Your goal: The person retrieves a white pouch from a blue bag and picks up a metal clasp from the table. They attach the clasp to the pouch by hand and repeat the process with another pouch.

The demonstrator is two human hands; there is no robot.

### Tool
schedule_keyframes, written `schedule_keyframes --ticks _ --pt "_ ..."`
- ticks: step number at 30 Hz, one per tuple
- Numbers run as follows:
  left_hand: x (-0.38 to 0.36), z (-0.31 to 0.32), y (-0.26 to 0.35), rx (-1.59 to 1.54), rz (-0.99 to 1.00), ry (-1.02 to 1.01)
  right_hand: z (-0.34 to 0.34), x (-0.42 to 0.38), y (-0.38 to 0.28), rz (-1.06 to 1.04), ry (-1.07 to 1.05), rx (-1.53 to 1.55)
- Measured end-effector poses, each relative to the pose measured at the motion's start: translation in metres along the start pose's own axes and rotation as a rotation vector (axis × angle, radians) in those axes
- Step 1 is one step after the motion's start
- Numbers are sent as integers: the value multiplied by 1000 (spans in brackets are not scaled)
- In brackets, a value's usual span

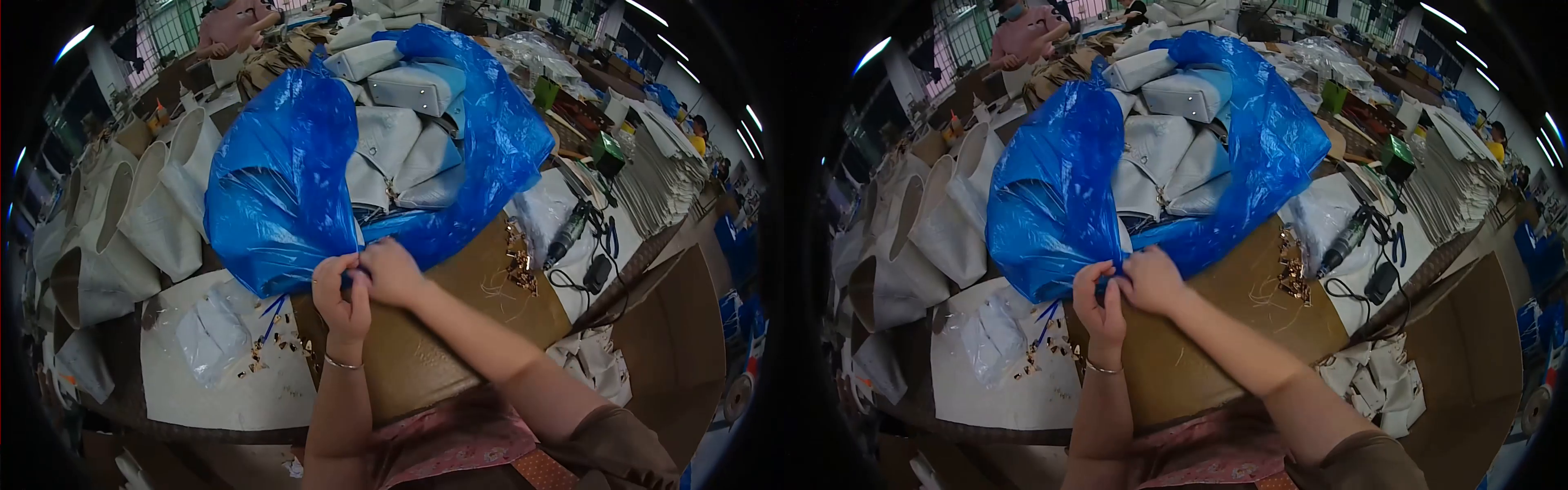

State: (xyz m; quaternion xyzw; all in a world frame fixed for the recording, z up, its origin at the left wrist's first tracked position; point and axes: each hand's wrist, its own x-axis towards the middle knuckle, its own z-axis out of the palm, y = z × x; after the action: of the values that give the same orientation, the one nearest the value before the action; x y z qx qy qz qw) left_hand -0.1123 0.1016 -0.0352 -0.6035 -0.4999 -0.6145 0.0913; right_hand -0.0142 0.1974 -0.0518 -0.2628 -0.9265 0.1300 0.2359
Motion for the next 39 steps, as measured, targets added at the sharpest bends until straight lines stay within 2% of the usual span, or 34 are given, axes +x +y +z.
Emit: schedule_keyframes --ticks 2,3,5,6,8,9,11,13,14,18,20,22,24,25,26,28,30,31,33,34,36,37,39 --pt "5 6 6 27 -28 -148 11 -8 -8 -23 -36 230" --pt "6 10 9 30 -47 -135 12 -8 -6 -30 -59 230" --pt "6 15 10 294 -82 -411 15 -9 -4 -242 -5 -299" --pt "2 17 1 299 -97 -407 9 -7 4 -75 -125 90" --pt "-13 20 -21 535 -298 -347 -7 -3 17 57 -34 264" --pt "-16 18 -26 608 -362 -302 -3 -1 28 66 151 396" --pt "-11 10 -26 667 -431 -294 -19 5 39 251 337 425" --pt "-13 1 -34 761 -503 -254 -20 3 65 316 446 255" --pt "-14 0 -38 767 -506 -248 -18 2 74 456 390 231" --pt "-15 3 -32 691 -528 -228 0 -1 72 306 374 206" --pt "-17 12 -31 667 -527 -201 -3 0 50 326 210 254" --pt "-18 20 -33 383 -482 -142 0 2 42 283 221 263" --pt "-19 25 -34 338 -450 -110 1 10 33 356 84 83" --pt "-21 27 -37 270 -435 -84 1 19 31 391 -3 109" --pt "-22 30 -39 200 -417 -59 6 29 33 378 -1 110" --pt "-24 31 -42 179 -445 37 20 49 40 420 -206 112" --pt "-30 29 -51 67 -603 3 28 62 42 476 -192 173" --pt "-28 28 -47 73 -601 12 35 67 44 544 -182 235" --pt "-24 29 -39 -192 -792 126 46 72 58 569 -168 237" --pt "-23 27 -39 -194 -794 138 47 72 64 601 -190 380" --pt "-23 27 -38 -513 -929 220 42 74 68 715 -246 699" --pt "-22 26 -39 -517 -932 226 38 73 65 715 -251 692" --pt "-15 21 -40 -778 -975 360 31 71 59 796 -191 1142"
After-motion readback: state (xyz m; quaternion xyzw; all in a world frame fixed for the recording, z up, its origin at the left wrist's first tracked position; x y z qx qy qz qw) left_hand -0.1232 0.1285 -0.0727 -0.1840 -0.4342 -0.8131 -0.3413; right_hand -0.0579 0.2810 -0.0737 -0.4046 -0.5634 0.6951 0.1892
